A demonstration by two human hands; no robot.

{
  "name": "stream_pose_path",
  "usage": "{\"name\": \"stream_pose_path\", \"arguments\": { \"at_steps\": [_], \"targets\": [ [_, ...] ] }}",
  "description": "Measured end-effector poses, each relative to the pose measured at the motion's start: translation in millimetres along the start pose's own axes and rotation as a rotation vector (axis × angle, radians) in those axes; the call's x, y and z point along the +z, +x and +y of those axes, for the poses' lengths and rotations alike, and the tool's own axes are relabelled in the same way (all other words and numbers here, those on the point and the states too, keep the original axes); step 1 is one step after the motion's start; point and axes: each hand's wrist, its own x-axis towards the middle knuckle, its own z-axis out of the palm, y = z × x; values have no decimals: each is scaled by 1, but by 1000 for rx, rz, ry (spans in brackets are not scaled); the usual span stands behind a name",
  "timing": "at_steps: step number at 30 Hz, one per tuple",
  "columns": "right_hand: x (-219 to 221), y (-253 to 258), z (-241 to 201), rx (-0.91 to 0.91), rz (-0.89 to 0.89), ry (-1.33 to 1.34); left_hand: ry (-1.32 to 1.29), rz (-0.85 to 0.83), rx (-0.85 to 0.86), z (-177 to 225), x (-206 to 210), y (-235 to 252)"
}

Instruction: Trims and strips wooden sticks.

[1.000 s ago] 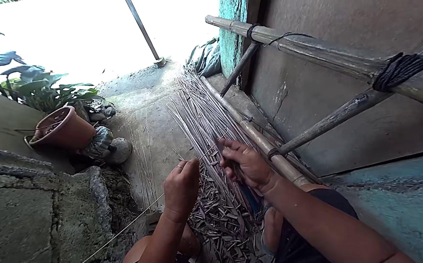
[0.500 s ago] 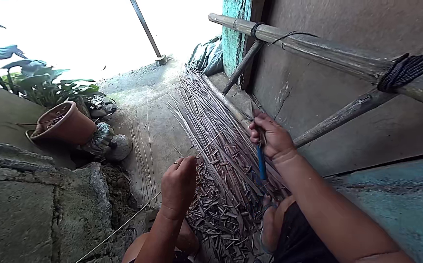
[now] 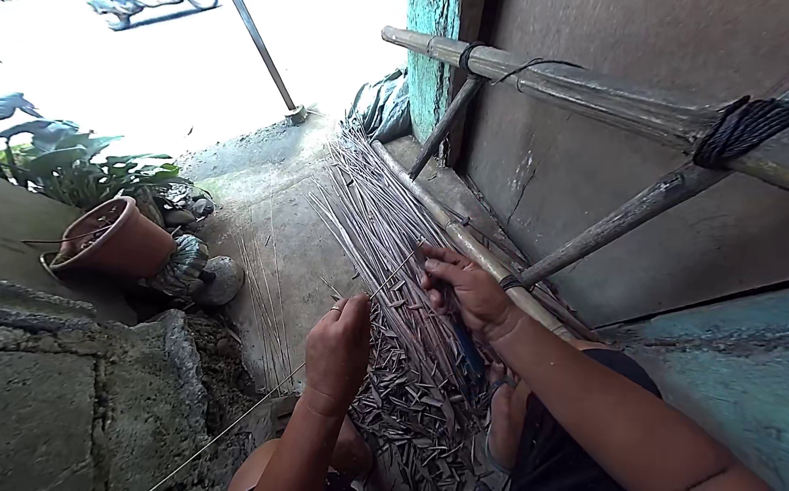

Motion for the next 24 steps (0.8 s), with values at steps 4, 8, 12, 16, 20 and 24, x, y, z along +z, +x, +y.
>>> {"name": "stream_pose_path", "arguments": {
  "at_steps": [4, 8, 12, 16, 20, 24],
  "targets": [
    [-14, 9, -18, -129, 114, 105, 26, 1, -2, 0, 1, -1],
    [9, -13, 6, 47, -163, -42, 47, 6, 5, 2, 2, 1],
    [16, -15, 26, 108, -263, -83, 47, -9, 15, 6, 3, 1],
    [-2, 3, 0, 1, -12, 8, 75, -23, 11, 3, 1, 2],
    [-9, 8, -8, -86, 74, 106, 93, -12, 22, 1, 0, 2],
    [13, -14, 17, 64, -203, -54, 90, 7, 31, 1, 0, 3]
  ]
}}
